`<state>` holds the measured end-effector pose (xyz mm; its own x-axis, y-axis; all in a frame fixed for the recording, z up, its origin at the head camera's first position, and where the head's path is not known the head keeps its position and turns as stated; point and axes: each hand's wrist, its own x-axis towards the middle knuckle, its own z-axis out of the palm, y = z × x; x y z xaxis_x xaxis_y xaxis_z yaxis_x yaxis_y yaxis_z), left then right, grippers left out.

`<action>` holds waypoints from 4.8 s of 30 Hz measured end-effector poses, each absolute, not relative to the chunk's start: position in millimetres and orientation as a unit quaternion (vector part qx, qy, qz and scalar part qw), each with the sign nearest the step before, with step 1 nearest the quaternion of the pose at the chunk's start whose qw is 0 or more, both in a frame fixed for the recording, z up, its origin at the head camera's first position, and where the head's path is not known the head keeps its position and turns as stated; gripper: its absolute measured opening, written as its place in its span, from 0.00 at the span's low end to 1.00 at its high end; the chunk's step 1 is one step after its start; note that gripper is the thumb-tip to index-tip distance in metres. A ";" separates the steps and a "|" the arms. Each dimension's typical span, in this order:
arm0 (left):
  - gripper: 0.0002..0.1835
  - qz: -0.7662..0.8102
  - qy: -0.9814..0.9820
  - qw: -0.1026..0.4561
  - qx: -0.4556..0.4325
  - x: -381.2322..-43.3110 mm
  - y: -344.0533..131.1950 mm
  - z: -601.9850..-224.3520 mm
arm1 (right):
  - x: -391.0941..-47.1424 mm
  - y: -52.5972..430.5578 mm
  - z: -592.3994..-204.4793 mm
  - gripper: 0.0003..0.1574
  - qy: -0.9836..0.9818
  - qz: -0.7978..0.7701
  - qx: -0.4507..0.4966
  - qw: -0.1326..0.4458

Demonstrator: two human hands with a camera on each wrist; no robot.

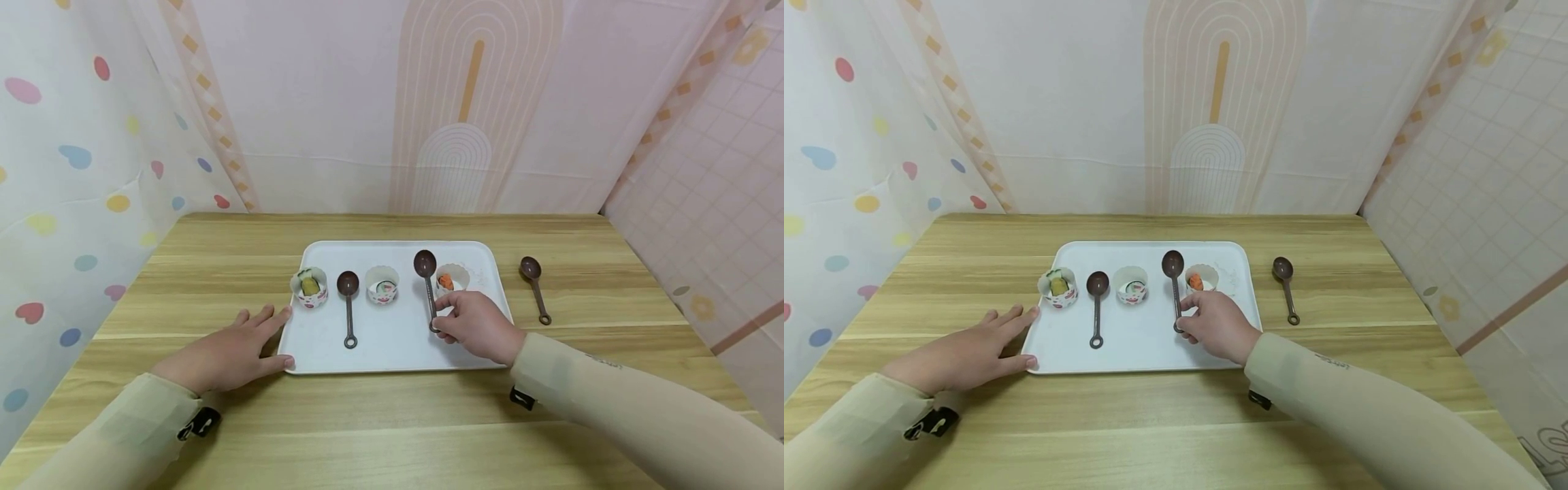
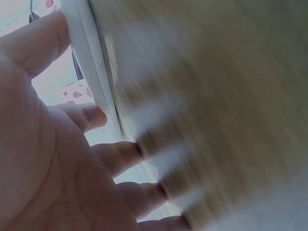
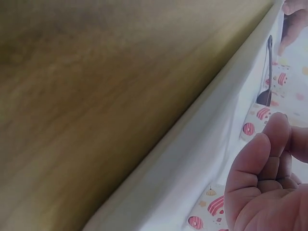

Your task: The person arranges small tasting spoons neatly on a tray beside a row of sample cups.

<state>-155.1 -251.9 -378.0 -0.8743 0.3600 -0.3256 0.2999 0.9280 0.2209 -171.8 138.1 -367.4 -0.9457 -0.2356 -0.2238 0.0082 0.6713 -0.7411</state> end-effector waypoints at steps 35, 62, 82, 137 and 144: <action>0.55 0.078 0.964 0.185 0.172 -155.3 -251.7 -376.2 | -178.9 120.7 -383.3 0.09 0.890 -0.410 -0.028 0.197; 0.55 0.088 0.964 0.177 0.176 -154.8 -251.9 -377.8 | -182.4 113.9 -388.9 0.07 0.911 -0.364 -0.031 0.192; 0.56 0.081 0.965 0.180 0.174 -154.9 -253.7 -378.0 | -185.9 109.9 -387.6 0.06 0.921 -0.327 -0.030 0.209; 0.56 0.090 0.964 0.175 0.179 -155.0 -252.1 -379.1 | -183.3 110.0 -385.1 0.09 0.928 -0.306 -0.034 0.210; 0.56 0.088 0.964 0.179 0.176 -155.7 -252.2 -379.4 | -183.8 110.0 -384.9 0.10 0.928 -0.306 -0.027 0.212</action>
<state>-155.7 -252.2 -379.4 -0.8733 0.3718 -0.3148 0.3086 0.9222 0.2331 -183.8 110.0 -384.9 -0.9085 -0.1801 -0.3770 0.0799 0.8107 -0.5800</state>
